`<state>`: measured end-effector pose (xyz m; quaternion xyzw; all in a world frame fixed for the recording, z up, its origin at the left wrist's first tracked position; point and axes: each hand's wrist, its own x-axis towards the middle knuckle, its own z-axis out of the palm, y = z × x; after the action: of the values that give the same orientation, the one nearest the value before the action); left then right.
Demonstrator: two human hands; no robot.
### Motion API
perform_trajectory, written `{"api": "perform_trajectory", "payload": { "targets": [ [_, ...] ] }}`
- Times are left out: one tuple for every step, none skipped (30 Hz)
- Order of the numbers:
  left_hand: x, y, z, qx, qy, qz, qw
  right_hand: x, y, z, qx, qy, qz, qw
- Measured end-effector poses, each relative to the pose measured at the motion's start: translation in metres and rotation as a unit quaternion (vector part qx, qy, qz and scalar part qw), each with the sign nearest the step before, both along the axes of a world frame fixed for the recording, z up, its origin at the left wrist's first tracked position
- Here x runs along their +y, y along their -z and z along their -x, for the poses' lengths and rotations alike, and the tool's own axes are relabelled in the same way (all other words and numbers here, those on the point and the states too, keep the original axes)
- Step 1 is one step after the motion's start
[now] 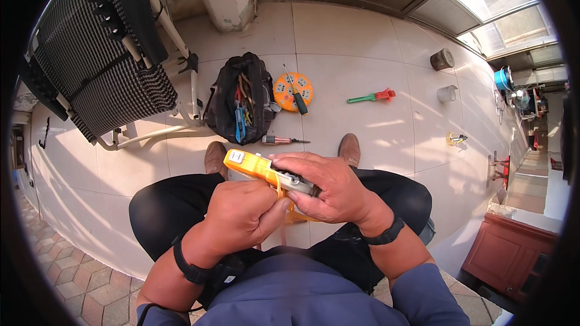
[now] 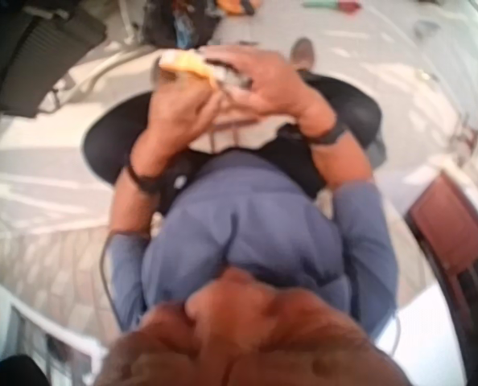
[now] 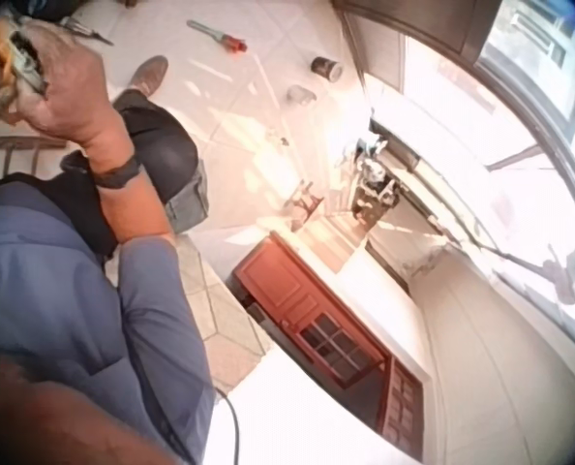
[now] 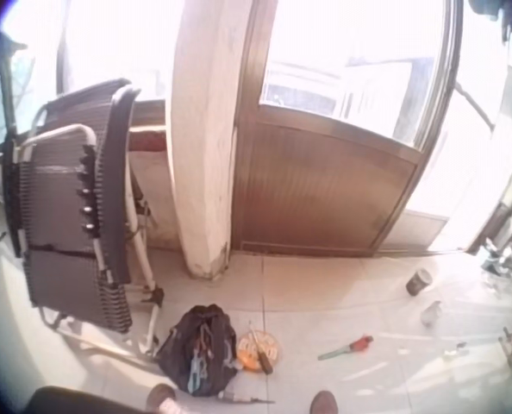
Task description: The person sits on the floor and assembles a white circular electrical device with multiple sockets. They wrap a yellow strap around the device's edge, align the components, and press the parts together to secure the assembly.
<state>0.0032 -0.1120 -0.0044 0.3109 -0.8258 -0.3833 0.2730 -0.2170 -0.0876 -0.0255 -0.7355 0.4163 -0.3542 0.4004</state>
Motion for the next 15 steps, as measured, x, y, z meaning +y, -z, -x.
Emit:
{"api": "perform_trajectory", "payload": {
  "targets": [
    [0.001, 0.002, 0.001, -0.013, 0.005, 0.015, 1.0, 0.0, 0.001, -0.002, 0.012, 0.002, 0.01, 1.0],
    [0.001, 0.003, 0.002, -0.017, 0.004, 0.026, 1.0, -0.001, 0.001, -0.004, 0.024, 0.003, 0.02, 1.0],
    [0.001, 0.004, 0.002, -0.019, 0.001, 0.029, 0.999, -0.001, 0.001, -0.005, 0.037, 0.005, 0.029, 0.999],
    [0.002, 0.006, 0.002, -0.021, -0.002, 0.032, 0.999, 0.0, 0.002, -0.006, 0.036, 0.006, 0.021, 0.999],
    [0.002, 0.009, 0.003, -0.023, -0.005, 0.034, 0.999, 0.002, 0.003, -0.006, 0.036, 0.008, 0.012, 0.999],
    [0.003, 0.012, 0.003, -0.018, -0.012, 0.02, 1.0, 0.003, 0.004, -0.006, 0.036, 0.009, 0.003, 0.999],
    [0.003, 0.015, 0.003, -0.013, -0.019, 0.005, 1.0, 0.005, 0.006, -0.006, 0.04, 0.014, 0.016, 0.999],
    [0.004, 0.016, 0.003, -0.008, -0.026, -0.009, 1.0, 0.006, 0.009, -0.007, 0.044, 0.02, 0.028, 0.998],
    [0.004, 0.015, 0.003, -0.019, -0.037, -0.024, 0.999, 0.007, 0.011, -0.008, 0.048, 0.025, 0.041, 0.998],
    [0.004, 0.015, 0.003, -0.029, -0.049, -0.039, 0.998, 0.008, 0.014, -0.01, 0.059, 0.033, 0.042, 0.997],
    [0.004, 0.015, 0.004, -0.038, -0.061, -0.053, 0.996, 0.009, 0.016, -0.011, 0.071, 0.041, 0.043, 0.996],
    [0.004, 0.013, 0.006, -0.042, -0.078, -0.096, 0.991, 0.011, 0.018, -0.012, 0.082, 0.05, 0.044, 0.994],
    [0.004, 0.01, 0.008, -0.046, -0.096, -0.138, 0.985, 0.012, 0.019, -0.012, 0.091, 0.061, 0.063, 0.992],
    [0.004, 0.008, 0.01, -0.05, -0.113, -0.181, 0.976, 0.013, 0.02, -0.012, 0.099, 0.072, 0.082, 0.989],
    [0.004, 0.011, 0.01, -0.051, -0.121, -0.202, 0.971, 0.014, 0.022, -0.013, 0.108, 0.084, 0.102, 0.985]
  ]
}}
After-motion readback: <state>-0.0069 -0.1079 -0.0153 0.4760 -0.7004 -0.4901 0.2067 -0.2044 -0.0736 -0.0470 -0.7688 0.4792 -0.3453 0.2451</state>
